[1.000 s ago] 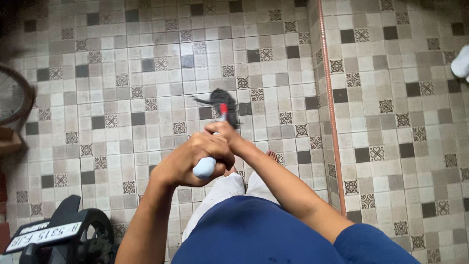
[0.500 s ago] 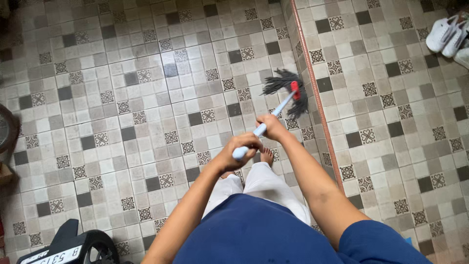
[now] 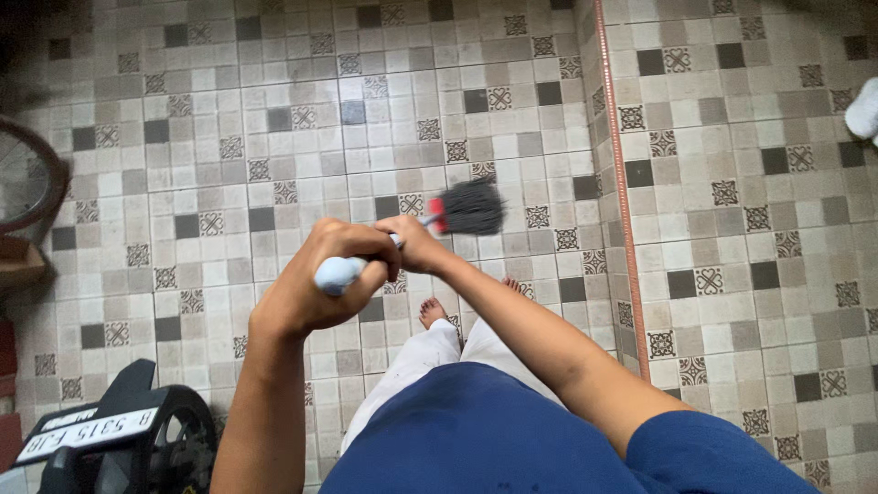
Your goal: The person mops a tiled floor around various objects including a motorcycle, bicycles, and shoes using a mop and a bucket of water.
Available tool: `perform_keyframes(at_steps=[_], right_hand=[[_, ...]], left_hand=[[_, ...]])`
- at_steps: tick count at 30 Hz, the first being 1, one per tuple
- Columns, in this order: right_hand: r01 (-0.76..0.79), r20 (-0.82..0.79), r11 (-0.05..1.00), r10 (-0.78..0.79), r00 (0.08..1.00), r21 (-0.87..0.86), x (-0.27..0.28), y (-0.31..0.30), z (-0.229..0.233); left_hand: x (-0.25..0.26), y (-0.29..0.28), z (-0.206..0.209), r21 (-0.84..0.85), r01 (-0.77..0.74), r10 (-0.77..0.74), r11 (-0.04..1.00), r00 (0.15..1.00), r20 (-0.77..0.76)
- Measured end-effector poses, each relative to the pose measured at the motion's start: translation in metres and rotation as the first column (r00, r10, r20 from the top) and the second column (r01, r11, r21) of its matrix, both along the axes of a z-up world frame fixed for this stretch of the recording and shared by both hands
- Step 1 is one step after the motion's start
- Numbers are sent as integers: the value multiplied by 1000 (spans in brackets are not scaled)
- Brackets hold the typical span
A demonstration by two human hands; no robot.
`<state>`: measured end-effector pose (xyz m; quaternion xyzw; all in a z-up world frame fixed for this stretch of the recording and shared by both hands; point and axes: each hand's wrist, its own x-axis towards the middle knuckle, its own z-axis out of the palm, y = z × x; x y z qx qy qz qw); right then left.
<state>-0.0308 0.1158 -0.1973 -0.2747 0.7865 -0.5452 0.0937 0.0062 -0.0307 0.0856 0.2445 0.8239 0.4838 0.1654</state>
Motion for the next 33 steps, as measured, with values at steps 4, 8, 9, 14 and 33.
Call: perform_keyframes(at_steps=[4,8,9,14,33], right_hand=[[-116,141,935,172,975,-335,6,-50,-4],[-56,335,898,220,916,-437,15,-48,-18],[-43,360,899,218,907,-436,16,-39,-19],[-73,311,957,163,937,-281,24,-19,-5],[161,-50,854,-157,986,495,81,175,-110]], left_hand=[[4,12,-2,-68,38,-48,997,989,-141],[2,24,-24,-83,109,-119,991,984,-134],[1,25,-27,-71,155,-163,985,979,-124],[7,15,-11,118,300,-259,947,925,-277],[65,64,-150,354,168,-213,920,973,92]])
